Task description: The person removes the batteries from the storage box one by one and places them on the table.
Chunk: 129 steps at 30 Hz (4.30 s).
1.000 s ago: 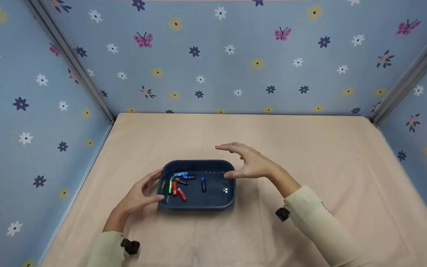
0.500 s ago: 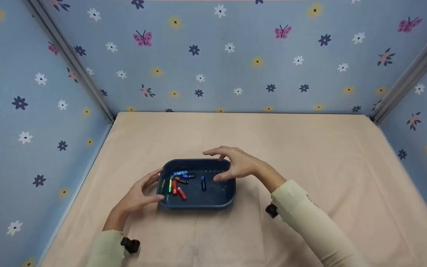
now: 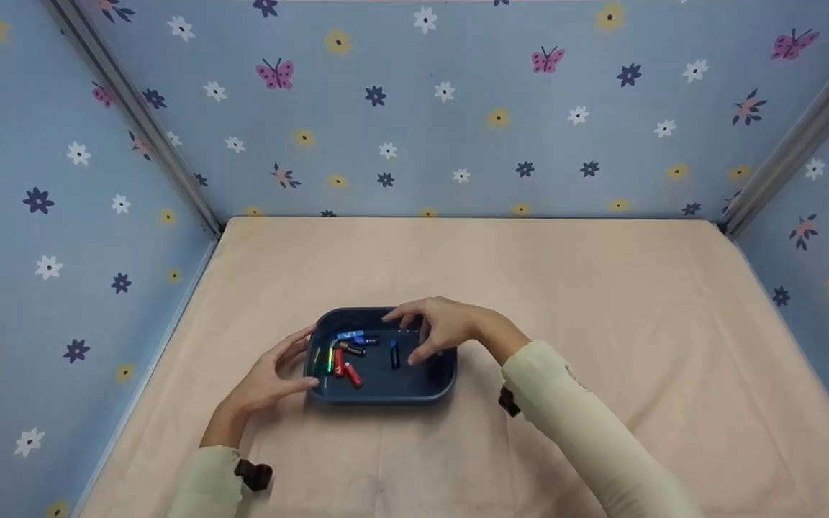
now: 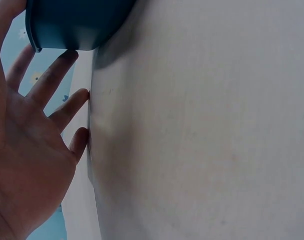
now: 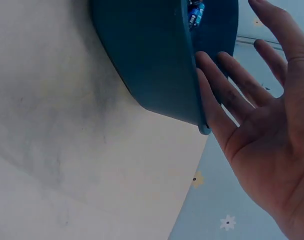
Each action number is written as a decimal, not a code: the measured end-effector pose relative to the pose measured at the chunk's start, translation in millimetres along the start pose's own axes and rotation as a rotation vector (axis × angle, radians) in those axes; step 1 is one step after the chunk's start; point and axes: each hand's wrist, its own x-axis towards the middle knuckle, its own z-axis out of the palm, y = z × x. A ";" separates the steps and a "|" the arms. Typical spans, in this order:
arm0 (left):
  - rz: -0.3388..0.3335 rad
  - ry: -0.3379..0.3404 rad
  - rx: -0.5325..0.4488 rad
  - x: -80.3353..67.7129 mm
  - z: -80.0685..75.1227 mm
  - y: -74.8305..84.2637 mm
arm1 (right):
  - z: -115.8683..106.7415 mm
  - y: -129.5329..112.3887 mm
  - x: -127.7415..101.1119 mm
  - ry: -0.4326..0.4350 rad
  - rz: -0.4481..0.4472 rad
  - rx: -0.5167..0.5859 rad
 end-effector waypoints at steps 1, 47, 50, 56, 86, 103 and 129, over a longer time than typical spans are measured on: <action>-0.003 0.001 0.005 0.1 -0.1 0.1 | 0.6 0.1 1.5 -0.014 0.011 -0.006; -0.010 -0.014 -0.004 2.0 -1.7 0.6 | 37.3 -11.8 45.1 0.029 0.357 -0.326; -0.001 -0.016 -0.009 2.8 -1.6 0.5 | 39.5 -10.6 46.4 0.041 0.351 -0.358; 0.000 -0.020 -0.022 3.0 -1.8 0.0 | 40.0 -7.6 45.8 0.030 0.333 -0.351; 0.002 -0.017 -0.026 1.2 -2.3 -0.6 | 42.3 -4.9 42.7 -0.063 0.208 -0.268; 0.000 -0.010 -0.008 1.7 -3.1 -1.8 | 41.7 -2.9 46.8 -0.065 0.208 -0.225; -0.019 -0.013 -0.025 1.4 -2.3 -0.7 | 23.5 -10.2 16.5 0.088 -0.053 0.012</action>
